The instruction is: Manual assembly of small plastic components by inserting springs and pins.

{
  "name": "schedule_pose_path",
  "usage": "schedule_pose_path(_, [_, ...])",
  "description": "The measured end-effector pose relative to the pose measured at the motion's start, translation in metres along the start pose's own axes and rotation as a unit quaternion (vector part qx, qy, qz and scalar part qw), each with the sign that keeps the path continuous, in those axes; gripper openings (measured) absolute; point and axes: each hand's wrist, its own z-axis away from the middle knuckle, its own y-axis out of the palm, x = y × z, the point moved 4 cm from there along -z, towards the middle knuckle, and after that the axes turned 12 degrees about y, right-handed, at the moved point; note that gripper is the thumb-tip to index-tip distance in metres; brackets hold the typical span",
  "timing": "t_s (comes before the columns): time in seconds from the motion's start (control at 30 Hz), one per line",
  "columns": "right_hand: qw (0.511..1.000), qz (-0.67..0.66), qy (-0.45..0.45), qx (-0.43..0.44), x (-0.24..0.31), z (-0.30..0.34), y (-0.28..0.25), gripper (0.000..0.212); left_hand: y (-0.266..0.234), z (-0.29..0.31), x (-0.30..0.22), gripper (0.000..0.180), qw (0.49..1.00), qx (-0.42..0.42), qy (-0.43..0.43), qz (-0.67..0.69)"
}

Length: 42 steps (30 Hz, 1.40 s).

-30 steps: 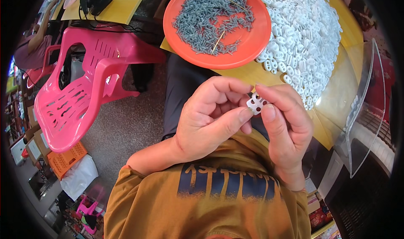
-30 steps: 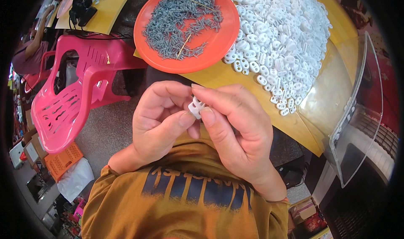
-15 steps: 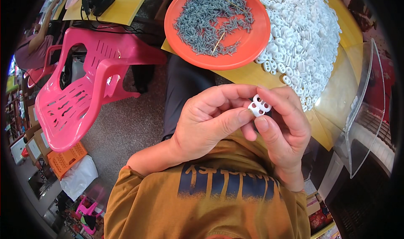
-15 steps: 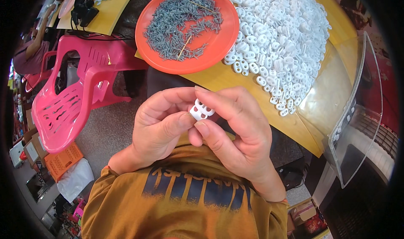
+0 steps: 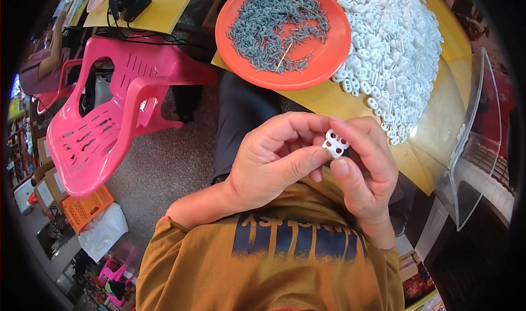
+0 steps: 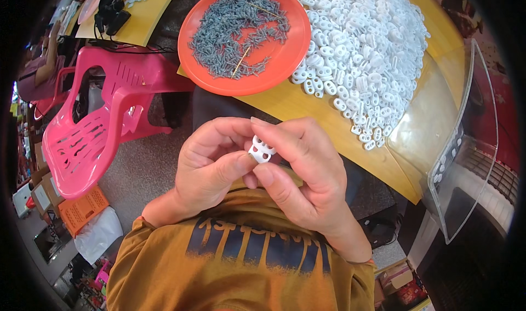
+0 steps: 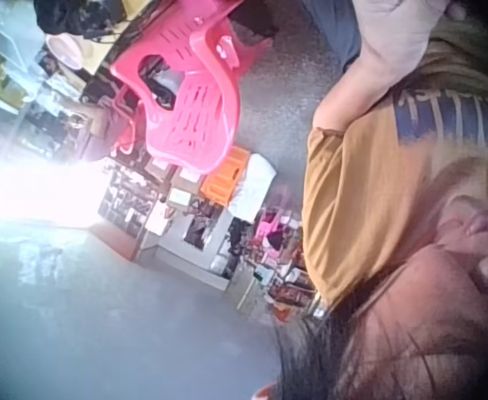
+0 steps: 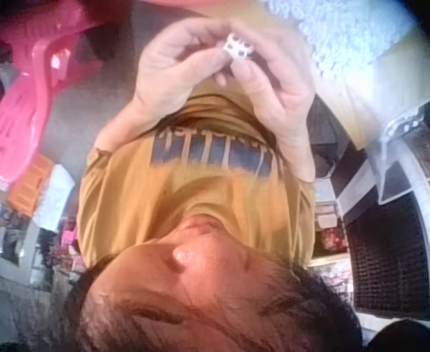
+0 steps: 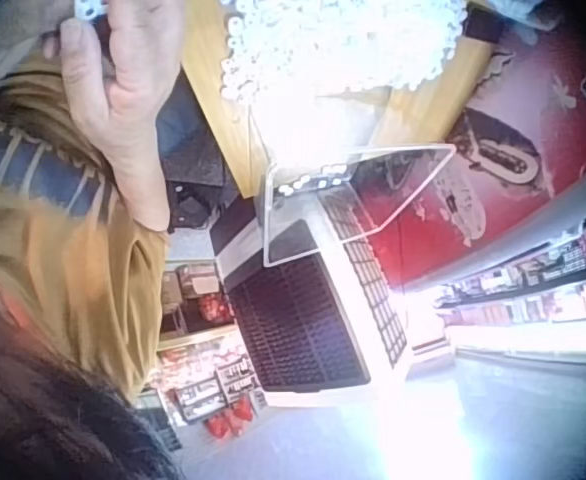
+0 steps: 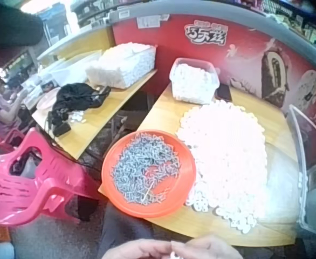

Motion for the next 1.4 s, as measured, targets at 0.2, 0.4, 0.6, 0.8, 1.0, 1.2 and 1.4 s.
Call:
schedule_pose_path(0.2, [1.000,-0.001,-0.004,-0.004,0.000,0.002,0.000,0.036,0.002,0.002,0.000,0.030,1.000,-0.009,-0.003,-0.002])
schedule_pose_path(0.4, [1.000,-0.011,-0.006,-0.004,-0.001,0.003,0.001,0.032,0.002,0.006,-0.002,0.026,1.000,-0.005,0.005,0.005])
schedule_pose_path(0.6, [0.999,-0.049,-0.002,-0.007,-0.007,0.007,0.002,0.028,0.002,0.009,0.001,0.022,0.999,-0.014,0.029,-0.004])
schedule_pose_path(0.8, [0.997,-0.070,0.005,-0.024,-0.011,0.011,0.005,0.023,0.004,0.011,0.002,0.019,0.999,-0.013,0.037,-0.022])
schedule_pose_path(1.0, [0.996,-0.073,-0.034,-0.034,-0.018,0.013,0.009,0.022,0.005,0.011,0.004,0.016,0.998,-0.016,0.041,-0.041])
schedule_pose_path(1.2, [0.995,-0.085,-0.028,-0.047,-0.015,0.012,0.009,0.023,0.007,0.010,0.002,0.016,0.998,-0.018,0.046,-0.044])
schedule_pose_path(1.4, [0.996,-0.077,-0.031,-0.034,-0.009,0.015,0.003,0.033,0.013,0.011,-0.002,0.017,0.999,-0.012,0.033,-0.038])
